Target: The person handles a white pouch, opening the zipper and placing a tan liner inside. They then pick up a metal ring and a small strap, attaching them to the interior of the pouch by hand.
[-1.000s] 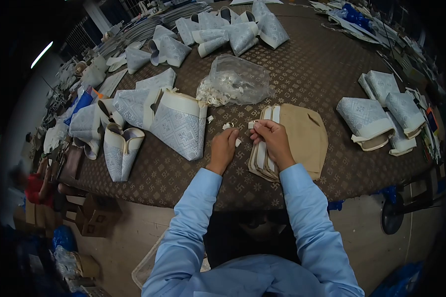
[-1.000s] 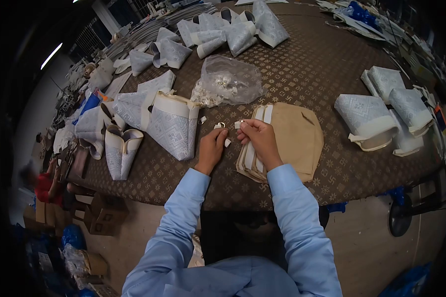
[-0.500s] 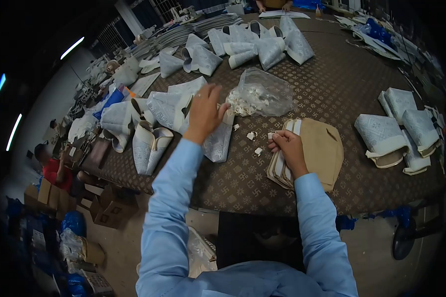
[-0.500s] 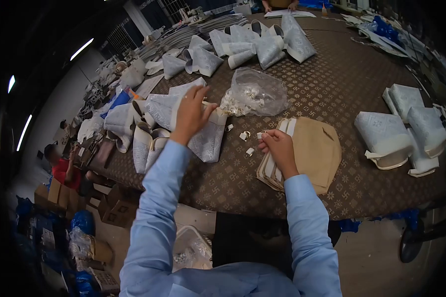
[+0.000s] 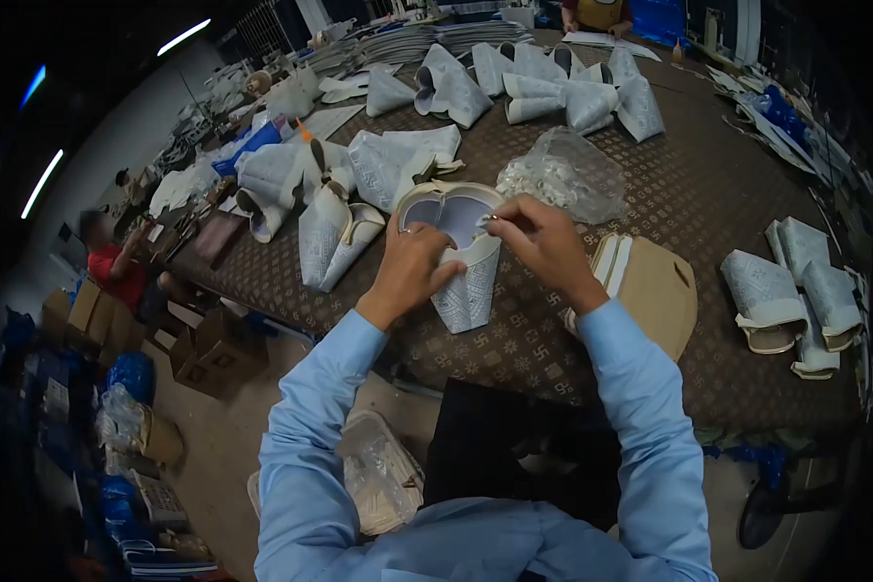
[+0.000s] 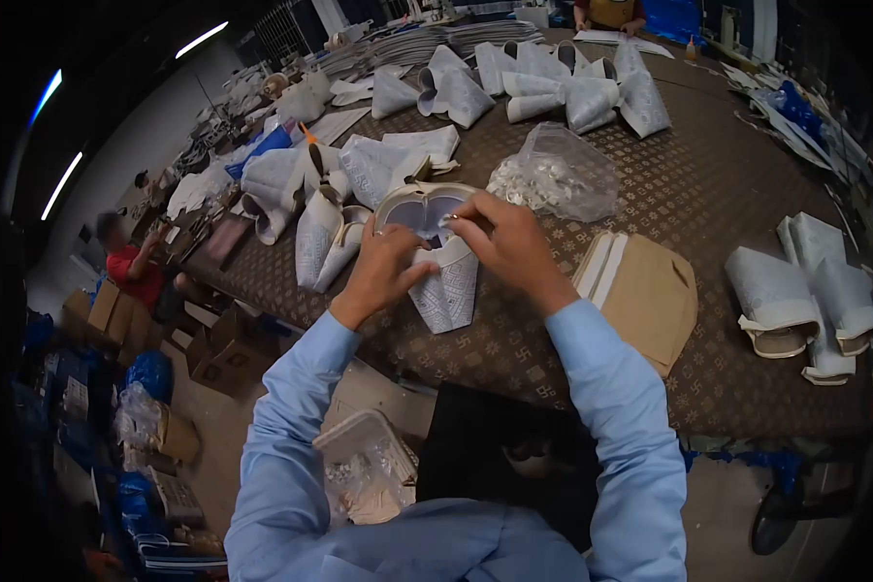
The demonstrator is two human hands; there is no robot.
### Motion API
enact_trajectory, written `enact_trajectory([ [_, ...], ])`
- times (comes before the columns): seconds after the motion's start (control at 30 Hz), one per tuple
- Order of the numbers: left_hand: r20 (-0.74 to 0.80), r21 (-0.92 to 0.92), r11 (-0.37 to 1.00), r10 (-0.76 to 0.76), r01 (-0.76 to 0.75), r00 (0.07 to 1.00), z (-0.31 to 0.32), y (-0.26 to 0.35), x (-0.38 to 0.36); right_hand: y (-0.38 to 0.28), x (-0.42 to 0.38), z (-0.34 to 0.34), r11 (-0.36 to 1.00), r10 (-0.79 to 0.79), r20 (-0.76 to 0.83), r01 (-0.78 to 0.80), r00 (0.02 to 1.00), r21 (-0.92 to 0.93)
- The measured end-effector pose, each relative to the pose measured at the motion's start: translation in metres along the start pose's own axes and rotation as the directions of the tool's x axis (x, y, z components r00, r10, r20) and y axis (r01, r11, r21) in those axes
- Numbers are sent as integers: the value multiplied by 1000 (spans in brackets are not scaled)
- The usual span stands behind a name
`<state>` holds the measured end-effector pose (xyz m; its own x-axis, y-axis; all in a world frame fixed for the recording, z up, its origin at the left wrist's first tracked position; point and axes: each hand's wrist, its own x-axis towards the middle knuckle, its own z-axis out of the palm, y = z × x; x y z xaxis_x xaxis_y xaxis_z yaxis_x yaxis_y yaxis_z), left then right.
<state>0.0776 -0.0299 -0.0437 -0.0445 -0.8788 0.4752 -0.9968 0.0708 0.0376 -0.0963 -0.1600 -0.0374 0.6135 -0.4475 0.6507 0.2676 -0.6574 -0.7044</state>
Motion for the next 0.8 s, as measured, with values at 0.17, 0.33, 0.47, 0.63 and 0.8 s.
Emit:
enact_trajectory([
  [0.17,-21,-247,967,-78,70,997,-1,-3,-12,-4,36,17,996,2,165,12,986,-84],
  [0.33,-39,-465,882,-108,78,993,-3,-1,-38,2,29,26,912,304,448,-392,841,119],
  [0.47,-177,-495,859,-248,131,953,7,11,-34,-5,32,28,914,387,439,-401,811,-65],
  [0.63,-257,-502,855,-295,133,920,16,9,-28,2,30,27,940,331,480,-328,813,-94],
  [0.8,-33,-626,749,-304,217,952,3,8,-25,-5,24,20,796,438,502,-581,746,170],
])
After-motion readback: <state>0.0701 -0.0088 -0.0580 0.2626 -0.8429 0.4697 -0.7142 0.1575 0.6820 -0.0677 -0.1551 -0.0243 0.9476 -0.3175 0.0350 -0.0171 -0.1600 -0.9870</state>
